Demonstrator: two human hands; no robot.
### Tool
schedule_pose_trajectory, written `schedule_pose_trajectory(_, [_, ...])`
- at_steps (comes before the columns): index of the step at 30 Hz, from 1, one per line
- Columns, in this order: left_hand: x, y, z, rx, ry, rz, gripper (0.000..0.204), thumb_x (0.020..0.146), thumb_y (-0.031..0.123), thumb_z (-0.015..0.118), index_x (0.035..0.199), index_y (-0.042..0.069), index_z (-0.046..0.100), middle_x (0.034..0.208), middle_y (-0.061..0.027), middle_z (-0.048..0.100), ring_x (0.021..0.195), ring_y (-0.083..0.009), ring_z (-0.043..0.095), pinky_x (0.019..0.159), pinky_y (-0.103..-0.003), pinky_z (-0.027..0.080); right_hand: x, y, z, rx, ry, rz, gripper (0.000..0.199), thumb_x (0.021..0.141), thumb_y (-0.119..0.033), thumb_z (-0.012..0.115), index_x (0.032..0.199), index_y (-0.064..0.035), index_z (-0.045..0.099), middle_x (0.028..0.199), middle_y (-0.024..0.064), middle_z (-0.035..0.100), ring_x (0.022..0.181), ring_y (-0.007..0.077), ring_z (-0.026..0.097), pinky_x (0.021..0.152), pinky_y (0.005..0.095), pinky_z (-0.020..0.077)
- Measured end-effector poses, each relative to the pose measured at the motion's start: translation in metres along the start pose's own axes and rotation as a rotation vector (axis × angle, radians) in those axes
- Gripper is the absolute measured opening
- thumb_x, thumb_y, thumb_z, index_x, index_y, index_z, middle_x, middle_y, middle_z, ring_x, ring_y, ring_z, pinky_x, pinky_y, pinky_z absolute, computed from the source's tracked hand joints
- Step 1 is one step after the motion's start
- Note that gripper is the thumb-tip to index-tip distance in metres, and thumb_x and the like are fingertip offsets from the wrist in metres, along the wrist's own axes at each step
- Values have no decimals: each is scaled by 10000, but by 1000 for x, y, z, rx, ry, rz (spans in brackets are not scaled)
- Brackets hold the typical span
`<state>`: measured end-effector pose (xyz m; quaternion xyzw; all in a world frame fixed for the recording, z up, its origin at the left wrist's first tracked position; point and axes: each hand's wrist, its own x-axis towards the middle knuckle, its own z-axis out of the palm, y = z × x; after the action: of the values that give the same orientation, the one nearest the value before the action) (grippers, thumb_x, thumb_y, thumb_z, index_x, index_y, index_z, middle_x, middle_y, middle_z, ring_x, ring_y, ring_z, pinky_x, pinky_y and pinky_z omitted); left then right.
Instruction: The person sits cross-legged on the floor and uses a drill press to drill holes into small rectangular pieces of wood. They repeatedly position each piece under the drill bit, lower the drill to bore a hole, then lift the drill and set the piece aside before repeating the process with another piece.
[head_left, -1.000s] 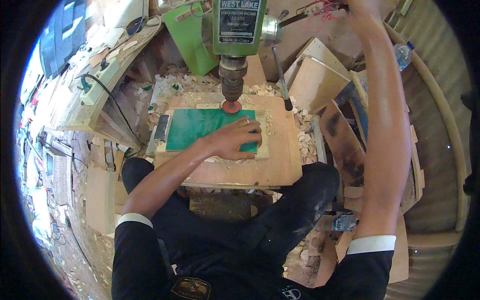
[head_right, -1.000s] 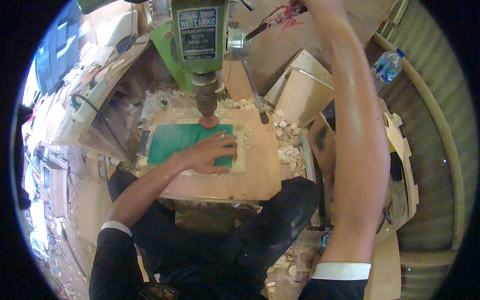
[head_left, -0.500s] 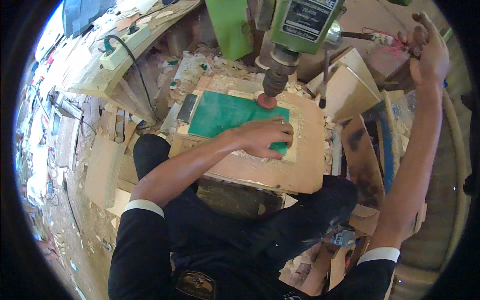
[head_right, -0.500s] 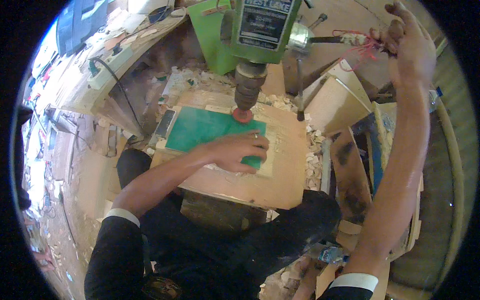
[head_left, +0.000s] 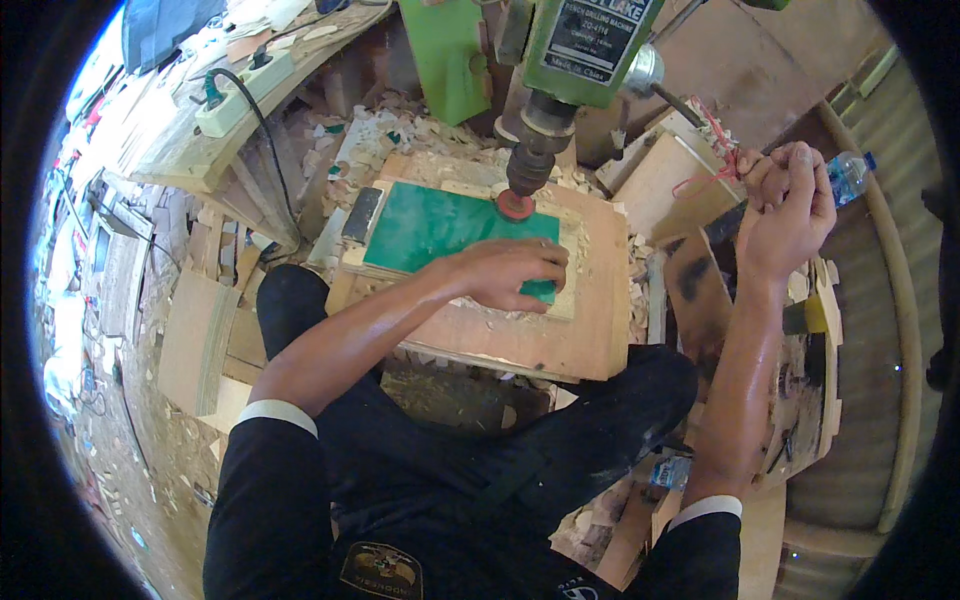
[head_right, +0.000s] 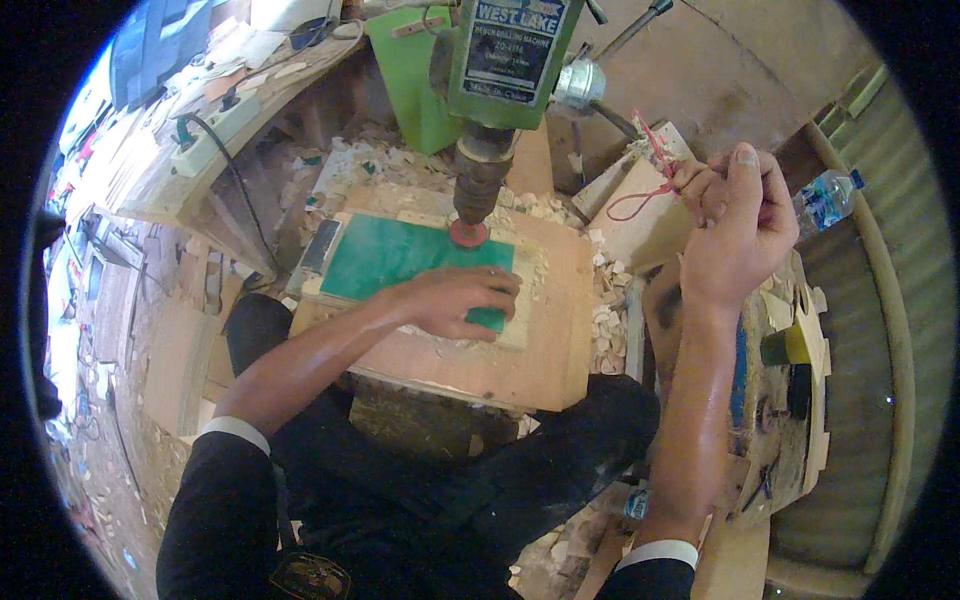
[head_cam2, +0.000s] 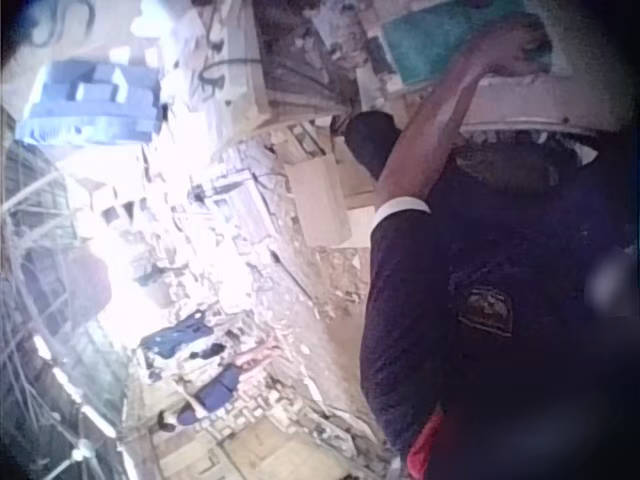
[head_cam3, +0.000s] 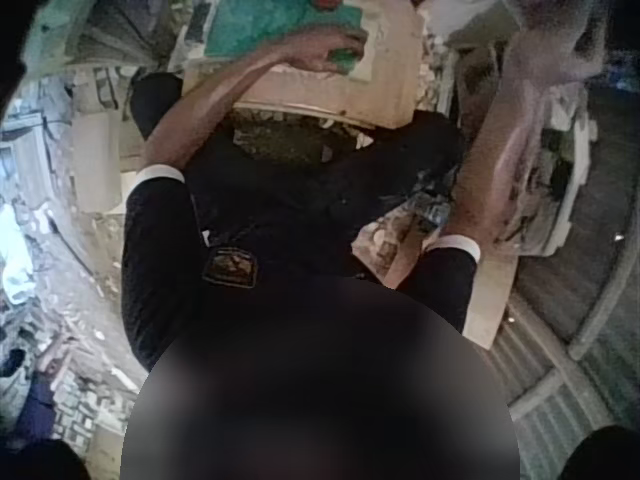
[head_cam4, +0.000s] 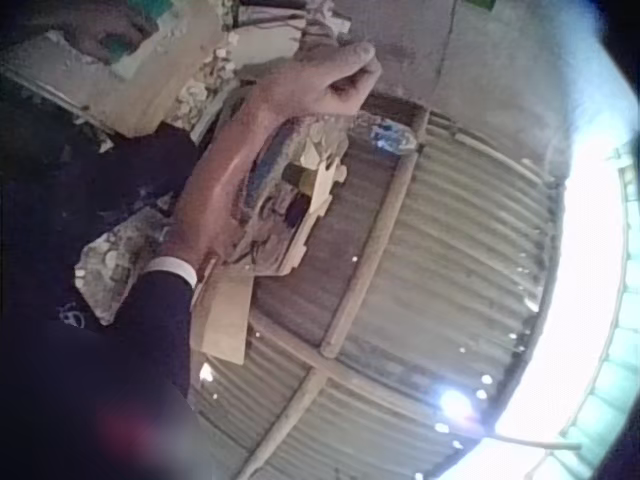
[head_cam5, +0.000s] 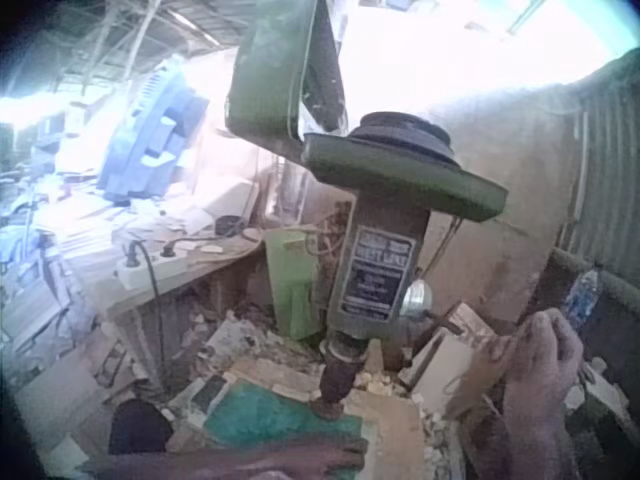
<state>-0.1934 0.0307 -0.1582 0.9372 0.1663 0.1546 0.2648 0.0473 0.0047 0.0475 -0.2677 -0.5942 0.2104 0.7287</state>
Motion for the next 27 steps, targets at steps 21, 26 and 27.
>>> schedule_pose_trajectory(21, [0, -3, 4, 25, 84, 54, 351, 844, 281, 772, 1100, 78, 647, 1253, -101, 584, 1282, -334, 530, 1032, -469, 473, 42, -34, 6, -916, -663, 763, 565, 1008, -544, 598, 1217, -20, 629, 773, 41, 590, 572, 90, 564, 432, 263, 389])
schedule_pose_trajectory(26, [0, -2, 3, 14, 26, 5, 357, 860, 278, 761, 1145, 91, 657, 1375, -129, 558, 1341, -351, 501, 1080, -474, 449, 27, -24, 1, -908, -671, 717, 491, 1002, -483, 636, 865, -11, 621, 594, -8, 498, 439, 82, 469, 409, 282, 367])
schedule_pose_trajectory(27, [0, -2, 3, 15, 23, 6, 356, 858, 275, 762, 1144, 91, 655, 1367, -129, 560, 1337, -351, 504, 1079, -472, 449, 23, -22, 0, -890, -638, 723, 443, 1007, -449, 643, 878, -26, 610, 579, -23, 469, 425, 76, 433, 400, 285, 340])
